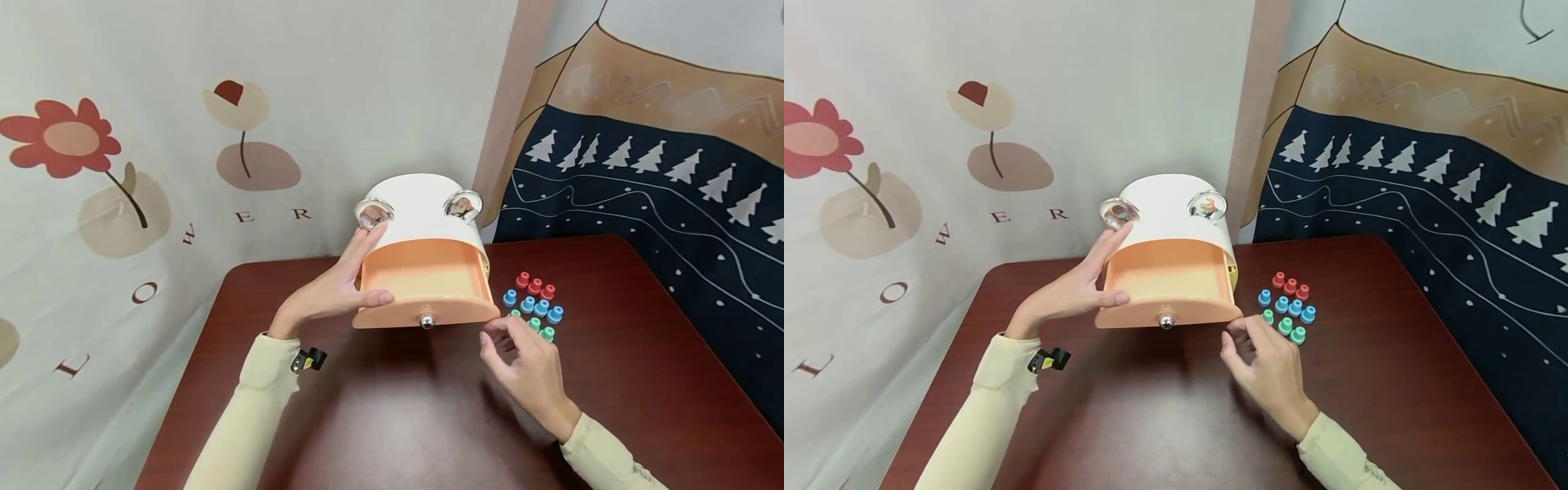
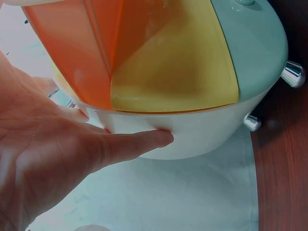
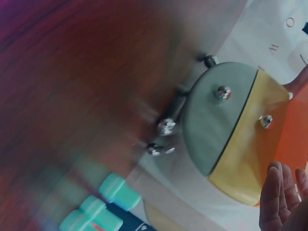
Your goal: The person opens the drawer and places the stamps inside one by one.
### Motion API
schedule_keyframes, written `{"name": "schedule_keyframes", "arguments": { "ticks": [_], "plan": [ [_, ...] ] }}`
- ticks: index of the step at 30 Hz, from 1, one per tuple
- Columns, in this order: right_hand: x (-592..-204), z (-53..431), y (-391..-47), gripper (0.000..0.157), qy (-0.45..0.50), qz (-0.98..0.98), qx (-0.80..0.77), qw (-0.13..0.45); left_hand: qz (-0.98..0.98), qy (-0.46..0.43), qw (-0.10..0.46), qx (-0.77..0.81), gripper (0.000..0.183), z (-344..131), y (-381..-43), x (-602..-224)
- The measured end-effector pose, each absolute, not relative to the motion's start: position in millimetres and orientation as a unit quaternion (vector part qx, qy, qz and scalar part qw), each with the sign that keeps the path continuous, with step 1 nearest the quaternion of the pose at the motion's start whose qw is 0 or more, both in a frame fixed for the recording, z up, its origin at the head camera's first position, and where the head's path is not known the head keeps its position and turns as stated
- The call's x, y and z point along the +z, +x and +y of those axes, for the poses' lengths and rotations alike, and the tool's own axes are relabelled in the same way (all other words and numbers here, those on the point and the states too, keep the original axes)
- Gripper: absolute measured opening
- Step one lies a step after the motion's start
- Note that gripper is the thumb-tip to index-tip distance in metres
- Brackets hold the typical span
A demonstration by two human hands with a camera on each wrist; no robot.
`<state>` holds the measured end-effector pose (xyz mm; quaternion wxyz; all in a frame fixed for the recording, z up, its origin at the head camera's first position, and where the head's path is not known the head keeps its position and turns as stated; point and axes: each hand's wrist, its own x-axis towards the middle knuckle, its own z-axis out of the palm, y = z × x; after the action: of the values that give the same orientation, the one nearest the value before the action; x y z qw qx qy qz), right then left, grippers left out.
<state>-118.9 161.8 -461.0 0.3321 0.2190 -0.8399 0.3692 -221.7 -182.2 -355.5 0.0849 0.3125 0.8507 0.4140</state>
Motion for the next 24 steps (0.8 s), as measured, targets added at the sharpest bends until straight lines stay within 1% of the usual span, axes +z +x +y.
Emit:
{"name": "schedule_keyframes", "arguments": {
  "ticks": [4,7,15,20,24],
  "plan": [
    [-464,171,-123,0.014,0.222,-0.839,0.391,0.307,0.849,0.312,0.084,0.419,0.113,-182,-222,-355],
    [-466,176,-127,0.014,0.222,-0.837,0.409,0.288,0.847,0.313,0.084,0.422,0.115,-182,-223,-356],
    [-476,189,-138,0.031,0.145,-0.884,0.338,0.288,0.843,0.315,0.087,0.428,0.115,-182,-224,-359],
    [-480,198,-147,0.031,0.114,-0.897,0.322,0.280,0.843,0.316,0.088,0.426,0.115,-182,-224,-359],
    [-480,205,-152,0.031,0.091,-0.909,0.314,0.257,0.844,0.315,0.091,0.424,0.118,-183,-225,-359]
  ]
}}
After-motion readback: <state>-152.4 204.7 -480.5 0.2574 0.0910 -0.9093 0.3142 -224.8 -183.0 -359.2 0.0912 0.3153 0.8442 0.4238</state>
